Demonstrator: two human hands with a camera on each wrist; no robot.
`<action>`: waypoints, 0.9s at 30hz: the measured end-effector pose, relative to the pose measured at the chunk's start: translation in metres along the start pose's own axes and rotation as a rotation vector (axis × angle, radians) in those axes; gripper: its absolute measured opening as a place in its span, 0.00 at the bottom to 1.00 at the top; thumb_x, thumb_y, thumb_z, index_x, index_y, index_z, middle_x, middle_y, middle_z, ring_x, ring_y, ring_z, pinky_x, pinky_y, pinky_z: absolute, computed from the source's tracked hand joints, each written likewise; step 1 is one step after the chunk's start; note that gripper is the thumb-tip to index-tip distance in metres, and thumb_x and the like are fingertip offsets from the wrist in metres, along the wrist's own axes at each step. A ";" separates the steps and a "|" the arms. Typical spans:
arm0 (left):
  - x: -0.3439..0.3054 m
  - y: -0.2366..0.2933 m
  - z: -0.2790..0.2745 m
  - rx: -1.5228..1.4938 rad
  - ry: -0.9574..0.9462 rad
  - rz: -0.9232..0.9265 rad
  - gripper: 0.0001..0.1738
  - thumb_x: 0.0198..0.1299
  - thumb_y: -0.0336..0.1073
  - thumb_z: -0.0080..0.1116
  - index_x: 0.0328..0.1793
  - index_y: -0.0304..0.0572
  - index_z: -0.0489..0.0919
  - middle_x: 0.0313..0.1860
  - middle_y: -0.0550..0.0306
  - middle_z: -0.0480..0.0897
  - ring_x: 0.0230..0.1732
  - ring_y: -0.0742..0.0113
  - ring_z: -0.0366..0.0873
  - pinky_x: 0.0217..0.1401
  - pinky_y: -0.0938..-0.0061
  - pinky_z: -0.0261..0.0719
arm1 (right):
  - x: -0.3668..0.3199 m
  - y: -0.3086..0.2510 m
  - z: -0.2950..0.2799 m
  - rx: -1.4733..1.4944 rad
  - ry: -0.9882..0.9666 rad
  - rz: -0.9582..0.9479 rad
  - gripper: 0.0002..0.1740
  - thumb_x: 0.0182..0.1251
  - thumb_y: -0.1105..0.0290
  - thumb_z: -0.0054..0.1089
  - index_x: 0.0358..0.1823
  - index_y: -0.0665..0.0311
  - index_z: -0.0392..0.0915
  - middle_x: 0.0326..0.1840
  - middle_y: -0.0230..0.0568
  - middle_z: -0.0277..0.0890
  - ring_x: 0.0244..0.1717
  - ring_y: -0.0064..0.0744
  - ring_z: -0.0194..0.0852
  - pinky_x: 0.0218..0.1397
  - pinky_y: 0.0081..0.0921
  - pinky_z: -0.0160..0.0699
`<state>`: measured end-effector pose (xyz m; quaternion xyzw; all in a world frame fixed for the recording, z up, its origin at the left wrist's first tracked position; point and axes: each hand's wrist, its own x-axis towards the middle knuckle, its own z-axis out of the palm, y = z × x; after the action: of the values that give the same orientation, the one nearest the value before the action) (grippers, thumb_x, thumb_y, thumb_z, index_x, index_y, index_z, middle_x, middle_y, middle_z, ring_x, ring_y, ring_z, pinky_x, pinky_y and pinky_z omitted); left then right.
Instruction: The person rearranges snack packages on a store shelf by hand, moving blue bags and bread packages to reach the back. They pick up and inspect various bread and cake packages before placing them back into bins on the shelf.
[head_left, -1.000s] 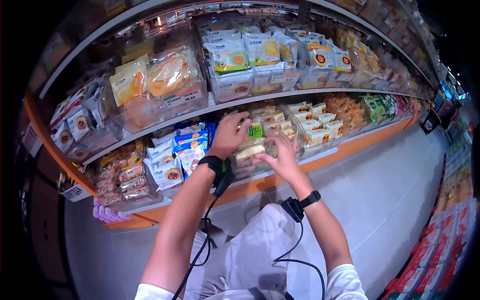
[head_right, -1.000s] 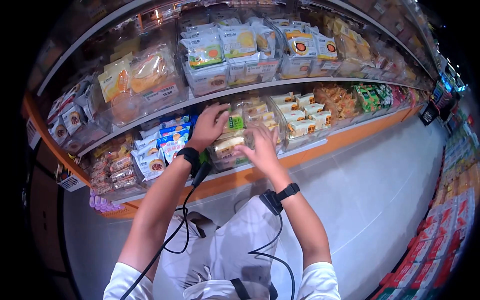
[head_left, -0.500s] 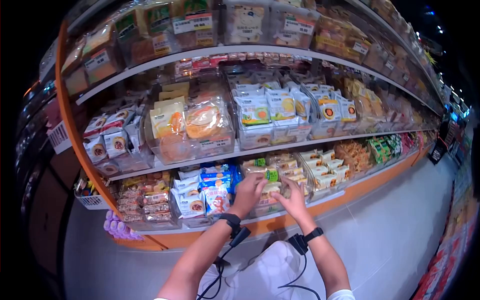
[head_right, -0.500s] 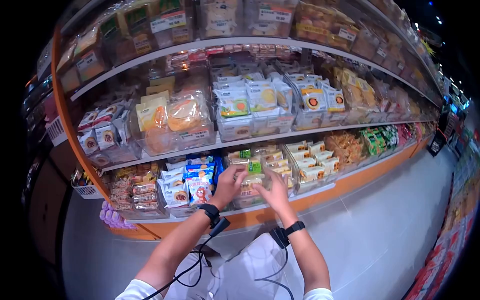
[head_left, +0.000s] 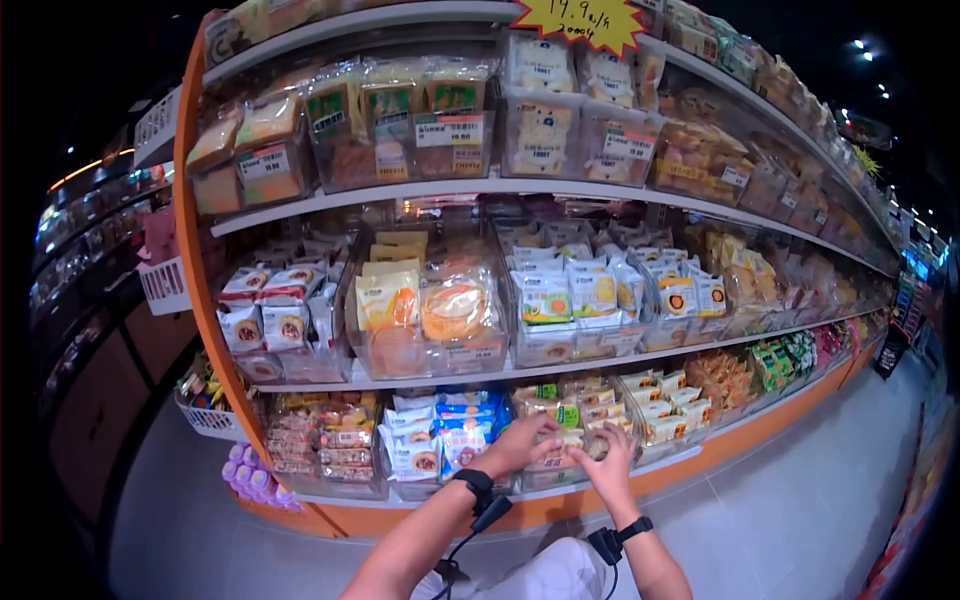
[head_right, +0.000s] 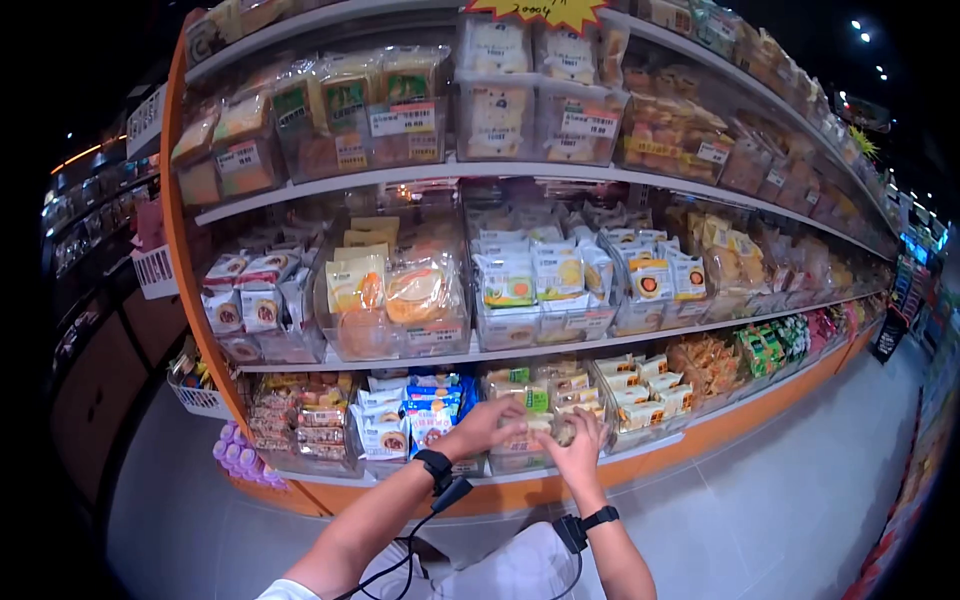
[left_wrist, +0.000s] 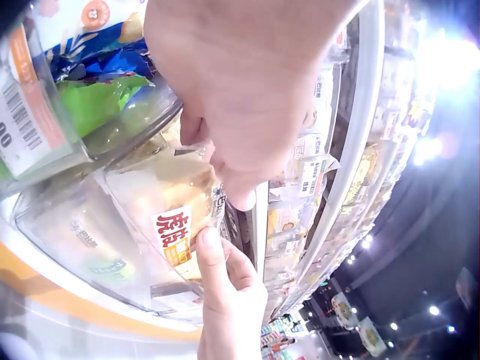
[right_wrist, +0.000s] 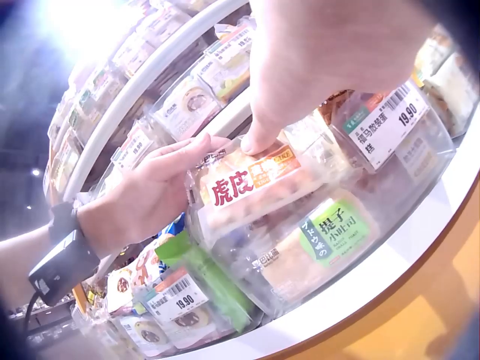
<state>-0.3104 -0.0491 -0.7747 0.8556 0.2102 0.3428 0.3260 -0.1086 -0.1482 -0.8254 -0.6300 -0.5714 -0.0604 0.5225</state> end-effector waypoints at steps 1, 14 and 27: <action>0.001 0.000 -0.002 0.037 -0.053 -0.012 0.22 0.66 0.44 0.67 0.58 0.34 0.81 0.53 0.40 0.86 0.56 0.47 0.86 0.59 0.61 0.83 | 0.001 0.002 0.001 0.018 0.016 -0.022 0.32 0.46 0.50 0.83 0.47 0.63 0.83 0.62 0.46 0.77 0.69 0.51 0.67 0.82 0.61 0.39; -0.005 -0.002 -0.001 -0.324 -0.067 -0.148 0.12 0.74 0.31 0.58 0.58 0.33 0.83 0.53 0.54 0.88 0.57 0.67 0.85 0.63 0.71 0.80 | -0.006 -0.006 -0.009 -0.100 -0.224 0.137 0.44 0.53 0.35 0.74 0.64 0.58 0.79 0.82 0.55 0.53 0.85 0.71 0.29 0.80 0.73 0.15; -0.001 -0.012 0.003 -0.341 0.055 -0.084 0.13 0.75 0.31 0.52 0.55 0.35 0.85 0.52 0.53 0.88 0.56 0.64 0.85 0.63 0.70 0.79 | -0.006 0.000 0.000 -0.039 -0.085 0.023 0.36 0.48 0.47 0.82 0.52 0.63 0.80 0.72 0.51 0.70 0.76 0.59 0.55 0.80 0.54 0.47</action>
<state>-0.3106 -0.0422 -0.7848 0.7687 0.1936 0.3828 0.4744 -0.1107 -0.1524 -0.8289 -0.6485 -0.5845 -0.0387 0.4861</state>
